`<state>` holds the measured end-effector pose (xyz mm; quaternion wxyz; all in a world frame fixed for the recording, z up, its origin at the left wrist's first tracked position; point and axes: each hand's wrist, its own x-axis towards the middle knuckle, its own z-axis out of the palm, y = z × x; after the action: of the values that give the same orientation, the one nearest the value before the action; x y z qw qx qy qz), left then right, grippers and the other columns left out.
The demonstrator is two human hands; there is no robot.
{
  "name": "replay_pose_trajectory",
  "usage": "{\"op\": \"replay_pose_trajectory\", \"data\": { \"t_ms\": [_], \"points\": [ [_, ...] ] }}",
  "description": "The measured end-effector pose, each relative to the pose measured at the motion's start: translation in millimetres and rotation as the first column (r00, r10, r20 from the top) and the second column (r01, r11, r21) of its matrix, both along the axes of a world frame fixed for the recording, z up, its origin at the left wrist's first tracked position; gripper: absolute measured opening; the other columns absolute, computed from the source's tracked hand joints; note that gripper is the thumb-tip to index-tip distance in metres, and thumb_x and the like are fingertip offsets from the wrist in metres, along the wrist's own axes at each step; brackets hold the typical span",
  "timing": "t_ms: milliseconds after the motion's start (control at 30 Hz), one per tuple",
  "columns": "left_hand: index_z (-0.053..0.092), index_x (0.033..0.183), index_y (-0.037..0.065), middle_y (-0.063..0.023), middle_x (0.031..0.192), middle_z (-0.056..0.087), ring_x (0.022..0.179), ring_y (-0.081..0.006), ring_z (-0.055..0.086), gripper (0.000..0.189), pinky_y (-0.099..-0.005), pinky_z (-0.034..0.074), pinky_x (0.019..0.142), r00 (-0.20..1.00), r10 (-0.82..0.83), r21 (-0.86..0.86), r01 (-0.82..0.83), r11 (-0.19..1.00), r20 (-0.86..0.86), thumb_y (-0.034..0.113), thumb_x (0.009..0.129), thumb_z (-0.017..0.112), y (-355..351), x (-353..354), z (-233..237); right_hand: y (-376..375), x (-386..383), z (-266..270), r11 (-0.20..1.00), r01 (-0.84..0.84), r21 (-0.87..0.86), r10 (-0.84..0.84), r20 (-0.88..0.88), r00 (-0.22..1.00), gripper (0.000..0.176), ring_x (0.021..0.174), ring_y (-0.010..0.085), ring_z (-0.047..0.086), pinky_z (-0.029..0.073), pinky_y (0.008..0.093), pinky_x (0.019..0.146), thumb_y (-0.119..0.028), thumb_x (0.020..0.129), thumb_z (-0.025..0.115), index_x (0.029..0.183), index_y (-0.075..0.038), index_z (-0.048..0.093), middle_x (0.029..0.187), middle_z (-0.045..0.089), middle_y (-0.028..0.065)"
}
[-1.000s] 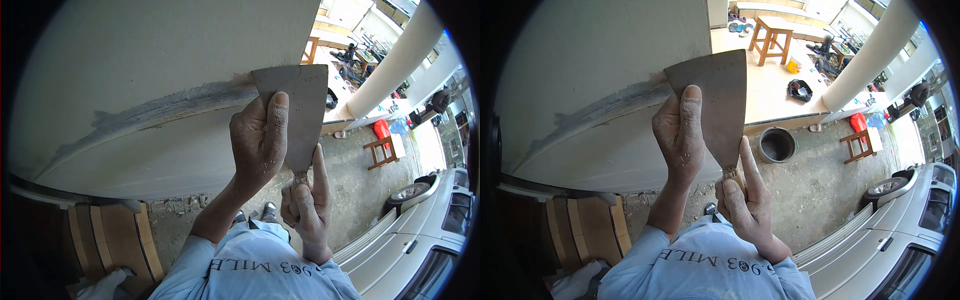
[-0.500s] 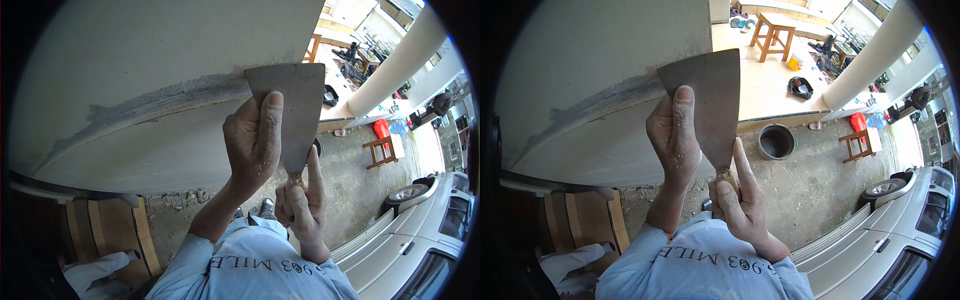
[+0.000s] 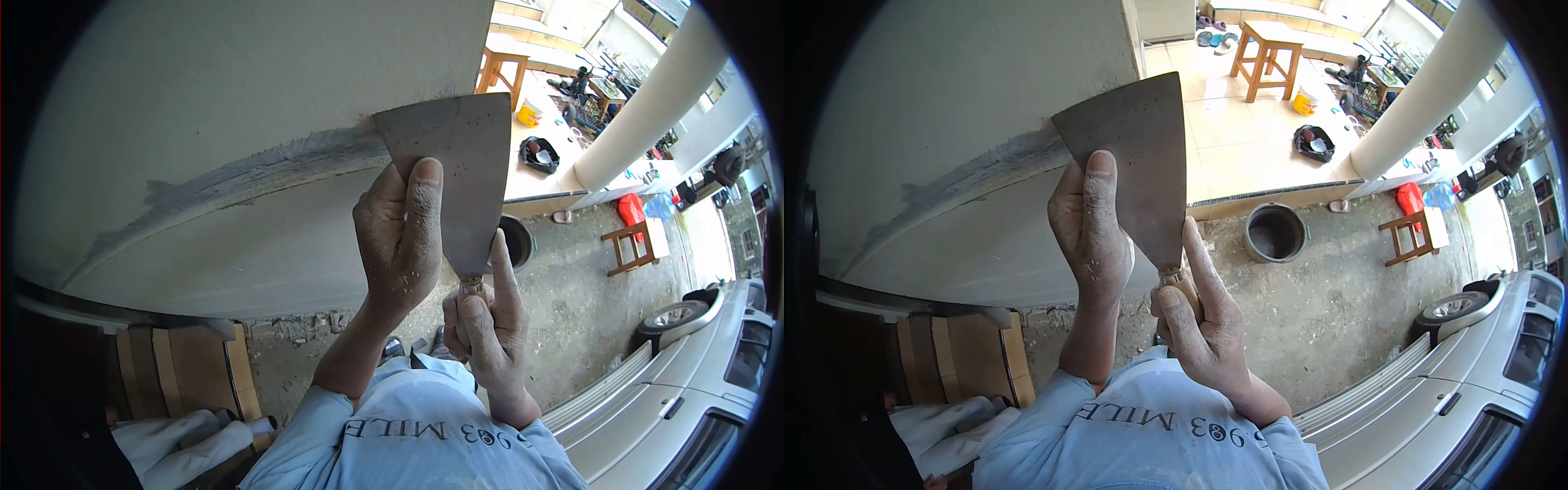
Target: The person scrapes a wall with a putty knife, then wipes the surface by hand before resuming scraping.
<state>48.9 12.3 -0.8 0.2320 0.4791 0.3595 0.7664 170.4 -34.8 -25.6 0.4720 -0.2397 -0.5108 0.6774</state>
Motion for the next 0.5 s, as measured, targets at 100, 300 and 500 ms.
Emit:
{"op": "replay_pose_trajectory", "data": {
  "t_ms": [100, 300, 500],
  "points": [
    [0.055, 0.078, 0.002, 0.0053, 0.063, 0.045, 0.059, 0.0005, 0.033, 0.02, -0.0147, 0.028, 0.053, 0.998, -0.031, -0.008, 0.031, 0.999, 0.046, 0.016, 0.088, 0.045, -3, 4, 1, 2, 5, -3, 0.999, -0.033, 0.007, 0.034, -0.038, 0.999, 0.054, 0.048, 0.0014, 0.035, 0.03, 0.0148, 0.043, -0.006, 0.087, 0.036, 0.134, -0.002, 0.009, 0.065, 0.046, 0.001],
    [0.054, 0.079, 0.002, 0.0056, 0.064, 0.044, 0.059, 0.0005, 0.033, 0.021, -0.0147, 0.028, 0.053, 0.999, 0.029, -0.067, -0.03, 0.997, -0.015, 0.017, 0.088, 0.044, -2, 5, -3, 4, -2, -8, 0.998, 0.018, 0.056, -0.018, -0.001, 1.0, 0.056, 0.041, 0.0028, 0.026, 0.024, 0.0159, 0.034, -0.011, 0.089, 0.033, 0.134, -0.003, 0.001, 0.052, 0.031, -0.0028],
    [0.053, 0.08, 0.002, 0.0058, 0.062, 0.042, 0.056, 0.0004, 0.032, 0.021, -0.0151, 0.027, 0.049, 1.0, 0.02, -0.077, -0.021, 0.997, -0.009, 0.019, 0.089, 0.044, -2, 6, 7, 2, -5, -3, 0.997, 0.043, 0.071, -0.043, 0.001, 0.999, 0.057, 0.042, 0.0024, 0.027, 0.024, 0.0156, 0.034, -0.014, 0.089, 0.034, 0.134, -0.004, 0.0, 0.054, 0.034, -0.0015]
  ]
}}
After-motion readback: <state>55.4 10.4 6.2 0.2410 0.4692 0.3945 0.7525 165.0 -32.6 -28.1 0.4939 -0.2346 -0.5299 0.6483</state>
